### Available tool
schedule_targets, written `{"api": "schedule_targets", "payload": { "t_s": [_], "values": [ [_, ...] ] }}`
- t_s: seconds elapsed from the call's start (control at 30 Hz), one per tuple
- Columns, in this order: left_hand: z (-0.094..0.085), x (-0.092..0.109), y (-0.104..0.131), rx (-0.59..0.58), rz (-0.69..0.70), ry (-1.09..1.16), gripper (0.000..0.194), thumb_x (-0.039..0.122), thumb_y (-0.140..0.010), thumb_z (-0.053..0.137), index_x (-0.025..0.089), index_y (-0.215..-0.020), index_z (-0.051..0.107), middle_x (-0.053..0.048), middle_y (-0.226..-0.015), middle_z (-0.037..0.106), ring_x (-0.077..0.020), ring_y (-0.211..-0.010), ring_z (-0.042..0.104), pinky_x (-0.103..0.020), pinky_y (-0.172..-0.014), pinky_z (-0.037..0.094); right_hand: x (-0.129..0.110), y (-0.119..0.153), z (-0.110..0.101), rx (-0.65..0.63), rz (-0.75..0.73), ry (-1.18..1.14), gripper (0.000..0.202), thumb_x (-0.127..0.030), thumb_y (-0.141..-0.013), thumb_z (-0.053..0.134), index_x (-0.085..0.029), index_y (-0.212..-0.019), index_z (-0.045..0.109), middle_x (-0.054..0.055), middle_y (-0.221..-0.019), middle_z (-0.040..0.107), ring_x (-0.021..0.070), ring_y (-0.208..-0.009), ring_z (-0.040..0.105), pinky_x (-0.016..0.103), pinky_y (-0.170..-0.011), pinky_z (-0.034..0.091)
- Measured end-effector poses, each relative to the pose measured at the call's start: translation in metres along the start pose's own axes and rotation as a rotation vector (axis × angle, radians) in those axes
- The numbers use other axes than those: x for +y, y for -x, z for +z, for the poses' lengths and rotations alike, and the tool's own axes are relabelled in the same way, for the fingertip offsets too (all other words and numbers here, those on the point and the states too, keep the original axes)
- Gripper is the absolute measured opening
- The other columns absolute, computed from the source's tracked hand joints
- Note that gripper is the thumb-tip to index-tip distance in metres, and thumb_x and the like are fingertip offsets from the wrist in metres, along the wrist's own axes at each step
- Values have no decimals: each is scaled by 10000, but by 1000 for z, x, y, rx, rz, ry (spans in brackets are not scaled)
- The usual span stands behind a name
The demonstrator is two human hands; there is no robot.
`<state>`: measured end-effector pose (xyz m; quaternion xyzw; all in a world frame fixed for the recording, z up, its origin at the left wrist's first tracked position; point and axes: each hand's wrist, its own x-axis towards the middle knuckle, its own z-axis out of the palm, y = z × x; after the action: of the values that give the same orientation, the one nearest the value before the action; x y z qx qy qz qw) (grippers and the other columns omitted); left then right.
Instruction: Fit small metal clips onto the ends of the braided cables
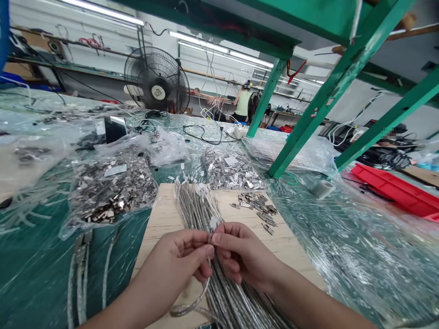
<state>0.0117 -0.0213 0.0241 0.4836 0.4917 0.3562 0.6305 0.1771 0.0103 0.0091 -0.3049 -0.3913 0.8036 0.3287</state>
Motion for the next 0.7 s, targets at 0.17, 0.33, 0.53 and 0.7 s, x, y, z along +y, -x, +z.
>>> {"api": "schedule_targets", "payload": {
  "t_s": [0.17,0.33,0.53,0.7],
  "values": [
    [1,-3,1,-22,-60,215,595,335,-754,735,130,-1275,535,10,-627,642,-96,-516,545,-208,-532,433,-6,-3,-5,-128,76,-82,245,-237,-792,701,-132,-641,540,-50,-537,519,23,-335,340,126,-293,362],
    [-2,-4,3,-73,-105,265,439,340,-743,763,189,-1141,653,-7,-714,674,-53,-509,507,-176,-543,411,-11,-2,-8,-233,138,-85,204,-209,-783,701,-128,-665,556,-48,-519,523,30,-326,349,126,-289,389],
    [-27,9,1,57,49,75,361,394,-801,706,211,-1110,671,-11,-806,669,-106,-736,552,-205,-716,437,0,-4,-5,-77,21,62,205,-285,-772,719,-150,-740,567,-73,-436,487,57,-300,388,136,-274,378],
    [-40,13,1,205,215,-21,336,397,-894,578,251,-1197,601,20,-808,552,-90,-640,504,-221,-643,439,7,-5,-6,-4,-28,170,226,-358,-809,677,-169,-782,556,-72,-425,497,62,-285,381,140,-278,326]
  ]
}}
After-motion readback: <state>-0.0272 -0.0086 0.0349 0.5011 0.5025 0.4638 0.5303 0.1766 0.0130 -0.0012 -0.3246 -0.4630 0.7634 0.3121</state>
